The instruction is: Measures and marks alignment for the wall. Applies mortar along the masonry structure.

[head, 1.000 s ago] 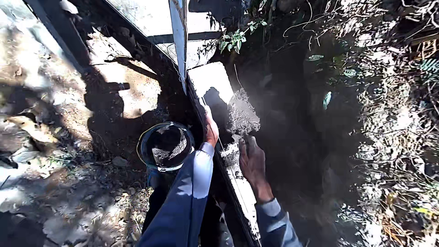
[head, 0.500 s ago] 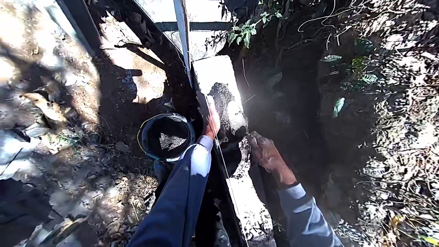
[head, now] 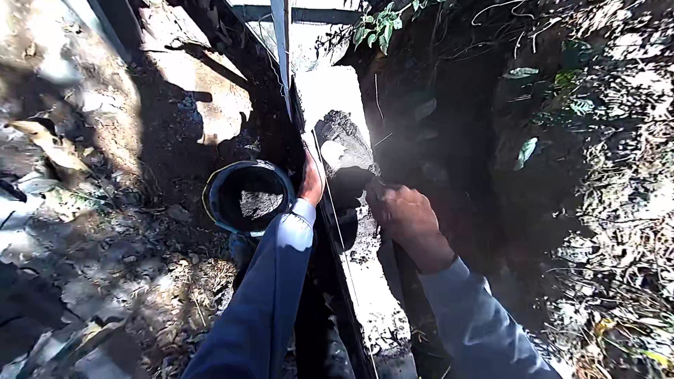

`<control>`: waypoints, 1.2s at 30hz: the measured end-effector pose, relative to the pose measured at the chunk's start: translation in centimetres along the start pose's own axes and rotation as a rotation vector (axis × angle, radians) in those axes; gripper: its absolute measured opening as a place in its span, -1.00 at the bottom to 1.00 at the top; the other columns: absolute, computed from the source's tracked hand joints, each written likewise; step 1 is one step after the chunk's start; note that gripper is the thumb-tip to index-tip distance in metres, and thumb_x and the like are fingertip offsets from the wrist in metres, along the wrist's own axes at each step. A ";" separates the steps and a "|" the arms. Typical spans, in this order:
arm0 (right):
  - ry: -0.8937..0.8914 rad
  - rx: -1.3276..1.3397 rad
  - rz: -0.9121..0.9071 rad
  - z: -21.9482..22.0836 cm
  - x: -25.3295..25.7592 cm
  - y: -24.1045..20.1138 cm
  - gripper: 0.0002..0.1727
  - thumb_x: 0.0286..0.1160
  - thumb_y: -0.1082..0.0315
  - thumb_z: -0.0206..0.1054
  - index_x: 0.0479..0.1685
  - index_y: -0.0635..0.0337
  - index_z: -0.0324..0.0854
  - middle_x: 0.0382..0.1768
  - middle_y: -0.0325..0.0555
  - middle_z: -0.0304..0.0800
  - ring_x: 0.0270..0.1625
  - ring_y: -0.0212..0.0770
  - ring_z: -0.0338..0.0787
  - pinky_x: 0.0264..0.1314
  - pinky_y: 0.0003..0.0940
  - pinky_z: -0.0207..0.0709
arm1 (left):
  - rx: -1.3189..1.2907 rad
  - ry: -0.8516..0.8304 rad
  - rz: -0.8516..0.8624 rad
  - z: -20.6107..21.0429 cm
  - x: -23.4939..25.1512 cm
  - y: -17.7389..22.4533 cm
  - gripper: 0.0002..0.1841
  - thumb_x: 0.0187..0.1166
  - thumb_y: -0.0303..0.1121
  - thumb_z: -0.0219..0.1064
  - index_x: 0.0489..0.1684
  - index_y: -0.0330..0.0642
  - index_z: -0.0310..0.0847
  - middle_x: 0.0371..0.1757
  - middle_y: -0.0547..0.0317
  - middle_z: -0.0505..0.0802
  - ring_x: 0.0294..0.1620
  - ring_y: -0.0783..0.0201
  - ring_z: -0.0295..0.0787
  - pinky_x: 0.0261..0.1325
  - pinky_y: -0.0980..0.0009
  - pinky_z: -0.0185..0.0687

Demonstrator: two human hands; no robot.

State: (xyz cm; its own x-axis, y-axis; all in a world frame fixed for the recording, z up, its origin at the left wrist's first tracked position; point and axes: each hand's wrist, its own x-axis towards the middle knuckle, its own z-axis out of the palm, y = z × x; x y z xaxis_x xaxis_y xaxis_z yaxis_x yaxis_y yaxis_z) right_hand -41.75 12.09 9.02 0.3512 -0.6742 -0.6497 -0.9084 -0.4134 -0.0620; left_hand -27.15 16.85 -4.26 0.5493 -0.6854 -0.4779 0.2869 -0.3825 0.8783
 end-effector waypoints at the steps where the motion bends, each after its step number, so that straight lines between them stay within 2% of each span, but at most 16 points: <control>1: 0.009 0.018 -0.001 0.1 0.7 -0.2 -0.58 0.83 0.02 0.07 0.15 0.12 0.73 -0.19 0.25 0.84 -0.08 0.33 0.86 -0.16 0.32 0.65 | 0.013 -0.008 0.013 0.3 -0.1 -0.1 -0.32 0.91 -0.02 -0.52 0.93 -0.23 -0.28 0.93 -0.03 -0.04 0.93 0.30 -0.24 0.91 0.32 -0.36; 4: -0.006 0.087 -0.002 -0.4 1.2 -0.1 -0.60 0.83 0.07 0.10 0.01 0.22 0.70 -0.21 0.30 0.80 -0.09 0.37 0.85 -0.22 0.35 0.63 | 0.068 -0.013 0.024 1.0 -0.8 -0.6 -0.33 0.91 -0.04 -0.47 0.92 -0.26 -0.23 0.92 -0.08 -0.01 0.93 0.23 -0.20 0.92 0.28 -0.34; 8: -0.147 0.071 0.011 -0.3 2.2 0.9 -0.55 0.87 0.03 -0.01 0.01 0.18 0.68 -0.11 0.27 0.82 0.07 0.33 0.83 -0.05 0.35 0.62 | 0.070 0.012 0.019 1.4 -1.6 -0.7 -0.32 0.91 -0.01 -0.47 0.92 -0.22 -0.16 0.92 -0.01 0.06 0.92 0.29 -0.16 0.92 0.29 -0.31; 11: -0.222 0.074 -0.018 -0.5 2.8 2.0 -0.54 0.88 0.01 -0.04 -0.01 0.16 0.67 -0.08 0.23 0.81 0.10 0.30 0.81 0.01 0.35 0.60 | 0.054 -0.038 0.011 1.0 -2.9 0.5 -0.30 0.90 0.05 -0.53 0.95 -0.15 -0.33 0.95 0.08 -0.09 0.93 0.36 -0.29 0.92 0.31 -0.39; 13: -0.271 0.117 -0.043 -0.7 2.9 2.9 -0.53 0.89 0.01 -0.05 -0.06 0.17 0.66 -0.21 0.18 0.78 -0.08 0.25 0.82 -0.11 0.30 0.60 | 0.030 -0.021 0.057 0.8 -3.0 -0.5 -0.30 0.90 0.02 -0.51 0.94 -0.20 -0.31 0.94 0.00 -0.07 0.93 0.29 -0.26 0.93 0.28 -0.40; 15: -0.294 0.188 -0.053 -0.6 2.5 4.0 -0.50 0.89 -0.03 -0.04 -0.17 0.15 0.64 -0.47 0.07 0.68 -0.44 0.07 0.73 -0.37 0.10 0.58 | 0.129 -0.014 0.017 -0.2 -4.2 -1.4 -0.26 0.86 0.17 -0.47 0.97 0.01 -0.40 0.97 0.16 -0.20 0.95 0.19 -0.35 0.92 0.04 -0.41; 16: -0.287 0.209 -0.042 -0.4 2.1 4.1 -0.51 0.89 -0.03 -0.02 -0.20 0.15 0.64 -0.52 0.04 0.66 -0.51 0.01 0.70 -0.41 0.04 0.58 | 0.171 -0.017 -0.009 -0.5 -4.8 -1.7 -0.22 0.82 0.25 -0.47 0.97 0.09 -0.47 0.97 0.23 -0.27 0.96 0.18 -0.40 0.90 -0.03 -0.39; 17: -0.289 0.203 -0.039 0.1 1.7 4.2 -0.52 0.88 -0.02 -0.01 -0.18 0.14 0.66 -0.49 0.05 0.69 -0.46 0.03 0.73 -0.33 0.08 0.60 | 0.180 -0.037 -0.014 -0.3 -5.2 -2.1 -0.20 0.80 0.28 -0.49 0.96 0.09 -0.54 0.97 0.27 -0.31 0.95 0.25 -0.42 0.92 0.04 -0.40; 19: -0.326 0.159 -0.041 0.8 1.0 4.7 -0.54 0.87 0.00 0.01 -0.17 0.12 0.67 -0.44 0.05 0.72 -0.37 0.05 0.77 -0.21 0.15 0.61 | 0.089 0.018 -0.026 1.0 -5.5 -2.8 -0.19 0.80 0.28 -0.49 0.96 0.01 -0.45 0.97 0.23 -0.18 0.94 0.32 -0.32 0.93 0.18 -0.37; 22: -0.408 0.220 -0.036 -0.7 -0.4 6.5 -0.56 0.88 -0.01 0.03 -0.20 0.11 0.64 -0.58 -0.06 0.58 -0.58 -0.12 0.61 -0.45 -0.10 0.53 | -0.023 -0.003 -0.070 1.4 -6.0 -2.7 -0.18 0.78 0.31 -0.49 0.97 0.08 -0.46 0.97 0.29 -0.22 0.94 0.38 -0.38 0.92 0.21 -0.44; 24: -0.309 0.333 -0.155 -1.7 -0.6 7.9 -0.60 0.84 0.08 0.11 -0.23 0.16 0.69 -0.61 -0.13 0.54 -0.59 -0.23 0.55 -0.49 -0.20 0.47 | -0.125 -0.002 -0.095 0.5 -5.8 -3.1 -0.23 0.83 0.23 -0.51 0.96 0.02 -0.36 0.96 0.22 -0.13 0.93 0.36 -0.34 0.93 0.21 -0.42; 26: -0.210 0.349 -0.267 -3.0 1.6 8.1 -0.59 0.82 0.09 0.05 -0.23 0.15 0.70 -0.52 -0.10 0.61 -0.43 -0.12 0.63 -0.28 0.02 0.48 | -0.076 0.016 -0.117 -0.4 -5.5 -3.0 -0.25 0.85 0.18 -0.53 0.96 -0.03 -0.32 0.95 0.19 -0.06 0.93 0.34 -0.26 0.92 0.21 -0.37; 30: -0.149 0.315 -0.346 -5.7 9.8 6.7 -0.61 0.85 0.20 0.05 -0.12 0.28 0.71 -0.41 0.00 0.65 -0.42 -0.10 0.60 -0.25 0.01 0.48 | 0.017 0.051 0.079 0.2 -2.7 -3.1 -0.34 0.91 -0.10 -0.49 0.91 -0.33 -0.29 0.93 -0.11 -0.04 0.93 0.27 -0.20 0.91 0.34 -0.37; 32: -0.162 0.209 -0.355 -5.7 13.5 6.6 -0.56 0.79 0.06 0.06 -0.24 0.18 0.72 -0.44 -0.01 0.68 -0.42 -0.05 0.66 -0.29 0.10 0.50 | 0.022 0.079 0.133 1.1 -1.8 -2.8 -0.29 0.90 -0.02 -0.51 0.91 -0.34 -0.30 0.93 -0.11 -0.06 0.93 0.29 -0.22 0.92 0.37 -0.37; 34: -0.196 0.116 -0.388 -5.6 14.3 6.3 -0.51 0.77 -0.04 0.06 -0.39 0.11 0.65 -0.55 -0.08 0.58 -0.49 -0.09 0.59 -0.40 0.02 0.41 | 0.026 0.127 0.099 2.0 -2.4 -2.4 -0.27 0.89 0.04 -0.47 0.92 -0.29 -0.28 0.93 -0.09 -0.06 0.93 0.27 -0.23 0.91 0.33 -0.34; 36: -0.214 0.016 -0.490 -5.3 13.6 6.4 -0.49 0.75 -0.04 0.08 -0.43 0.15 0.65 -0.50 -0.01 0.64 -0.39 0.01 0.69 -0.30 0.12 0.46 | 0.062 0.117 -0.003 2.1 -4.3 -1.6 -0.25 0.87 0.16 -0.42 0.96 -0.08 -0.33 0.96 0.16 -0.11 0.93 0.35 -0.25 0.91 0.26 -0.29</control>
State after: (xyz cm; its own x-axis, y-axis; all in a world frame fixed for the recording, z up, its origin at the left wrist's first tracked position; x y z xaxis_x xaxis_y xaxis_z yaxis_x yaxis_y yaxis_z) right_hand -41.56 -2.94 3.81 0.6823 -0.2643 -0.6817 -0.6538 -0.6377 -0.4072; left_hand -31.60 19.13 -3.62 0.6373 -0.6090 -0.4722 0.2416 -0.4239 0.8729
